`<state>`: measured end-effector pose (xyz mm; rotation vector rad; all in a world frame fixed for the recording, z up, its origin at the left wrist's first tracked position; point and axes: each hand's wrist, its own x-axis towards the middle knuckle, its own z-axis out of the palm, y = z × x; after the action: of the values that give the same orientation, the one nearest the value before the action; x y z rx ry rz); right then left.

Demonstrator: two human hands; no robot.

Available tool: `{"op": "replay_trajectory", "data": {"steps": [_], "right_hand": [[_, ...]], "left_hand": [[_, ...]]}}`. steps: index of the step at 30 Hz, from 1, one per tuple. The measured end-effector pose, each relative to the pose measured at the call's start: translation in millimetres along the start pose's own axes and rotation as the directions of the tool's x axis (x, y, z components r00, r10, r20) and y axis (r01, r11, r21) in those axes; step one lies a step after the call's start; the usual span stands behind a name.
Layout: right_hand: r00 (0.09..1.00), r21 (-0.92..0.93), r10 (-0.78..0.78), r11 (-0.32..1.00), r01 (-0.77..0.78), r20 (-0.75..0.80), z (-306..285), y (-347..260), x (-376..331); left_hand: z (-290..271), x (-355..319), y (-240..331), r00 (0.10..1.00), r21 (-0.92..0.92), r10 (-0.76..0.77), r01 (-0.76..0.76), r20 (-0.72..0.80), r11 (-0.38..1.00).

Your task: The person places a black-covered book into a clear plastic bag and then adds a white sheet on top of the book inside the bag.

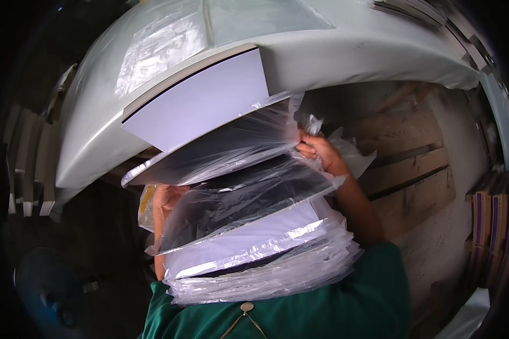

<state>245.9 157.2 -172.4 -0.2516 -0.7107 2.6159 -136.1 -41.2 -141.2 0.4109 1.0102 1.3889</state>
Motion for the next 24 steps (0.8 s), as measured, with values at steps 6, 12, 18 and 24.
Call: {"op": "replay_trajectory", "data": {"steps": [6,12,18,24], "right_hand": [[0.866,-0.328,-0.145,0.944,-0.024,-0.479,-34,90,26],[0.685,-0.576,-0.396,0.817,-0.041,-0.611,-15,110,21],[0.574,-0.650,-0.485,0.752,-0.112,-0.660,-13,116,21],[0.582,-0.681,-0.509,0.724,-0.110,-0.635,-34,83,44]], "left_hand": [[-50,35,-82,0.898,0.091,0.148,-0.121,-0.414,0.988],[-39,39,-121,0.860,0.036,0.208,-0.217,-0.466,0.976],[-42,30,-123,0.878,0.050,0.250,-0.251,-0.408,0.967],[-51,67,-118,0.835,0.421,0.372,-0.191,-0.406,0.887]]}}
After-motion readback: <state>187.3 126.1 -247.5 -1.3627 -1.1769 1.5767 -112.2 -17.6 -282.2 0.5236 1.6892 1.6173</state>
